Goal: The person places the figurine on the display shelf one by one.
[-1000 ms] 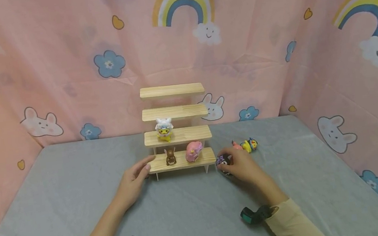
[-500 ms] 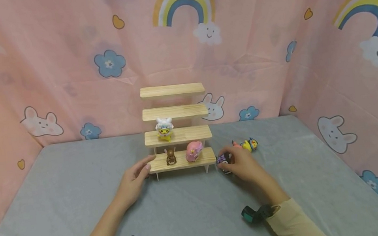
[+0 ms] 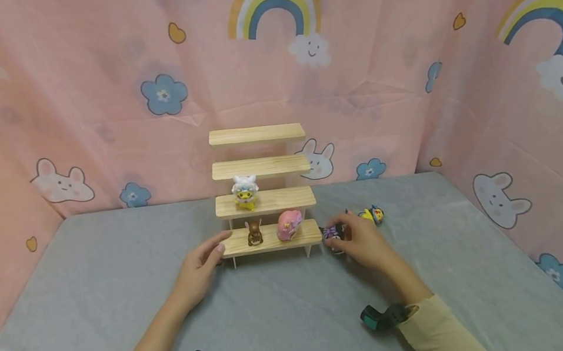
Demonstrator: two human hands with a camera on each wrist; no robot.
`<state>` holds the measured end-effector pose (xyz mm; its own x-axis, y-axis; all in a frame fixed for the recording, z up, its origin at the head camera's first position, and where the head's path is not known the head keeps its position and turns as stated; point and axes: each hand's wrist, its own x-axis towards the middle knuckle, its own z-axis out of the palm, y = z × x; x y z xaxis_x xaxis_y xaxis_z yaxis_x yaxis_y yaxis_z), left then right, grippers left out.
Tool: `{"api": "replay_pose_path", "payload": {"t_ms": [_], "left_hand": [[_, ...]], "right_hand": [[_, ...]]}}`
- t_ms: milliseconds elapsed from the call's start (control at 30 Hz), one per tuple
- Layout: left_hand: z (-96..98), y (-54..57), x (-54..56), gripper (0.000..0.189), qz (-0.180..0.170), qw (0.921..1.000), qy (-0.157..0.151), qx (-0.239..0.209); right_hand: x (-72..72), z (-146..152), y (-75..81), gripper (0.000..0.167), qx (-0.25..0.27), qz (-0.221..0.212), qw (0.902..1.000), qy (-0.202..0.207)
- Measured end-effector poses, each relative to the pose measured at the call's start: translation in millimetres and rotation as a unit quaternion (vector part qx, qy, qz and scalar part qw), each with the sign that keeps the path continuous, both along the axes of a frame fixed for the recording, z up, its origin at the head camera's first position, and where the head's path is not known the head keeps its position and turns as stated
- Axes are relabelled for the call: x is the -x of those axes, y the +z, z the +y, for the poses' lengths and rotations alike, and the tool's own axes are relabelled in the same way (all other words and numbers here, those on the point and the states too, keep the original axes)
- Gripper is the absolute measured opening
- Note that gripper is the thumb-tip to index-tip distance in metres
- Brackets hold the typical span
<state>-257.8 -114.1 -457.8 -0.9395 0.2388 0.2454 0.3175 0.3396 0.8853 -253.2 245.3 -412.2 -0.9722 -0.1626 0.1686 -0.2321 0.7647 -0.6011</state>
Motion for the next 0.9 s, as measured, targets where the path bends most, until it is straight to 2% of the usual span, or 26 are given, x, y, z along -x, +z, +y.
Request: {"api": "replay_pose_path", "payload": {"t_ms": [900], "left_hand": [[1.0,-0.4,0.3,0.038,-0.003,1.0000,0.001,-0.008]], "right_hand": [[-0.6,-0.9,-1.8,0.026,-0.002,0.032,0.9995,0.010]]}}
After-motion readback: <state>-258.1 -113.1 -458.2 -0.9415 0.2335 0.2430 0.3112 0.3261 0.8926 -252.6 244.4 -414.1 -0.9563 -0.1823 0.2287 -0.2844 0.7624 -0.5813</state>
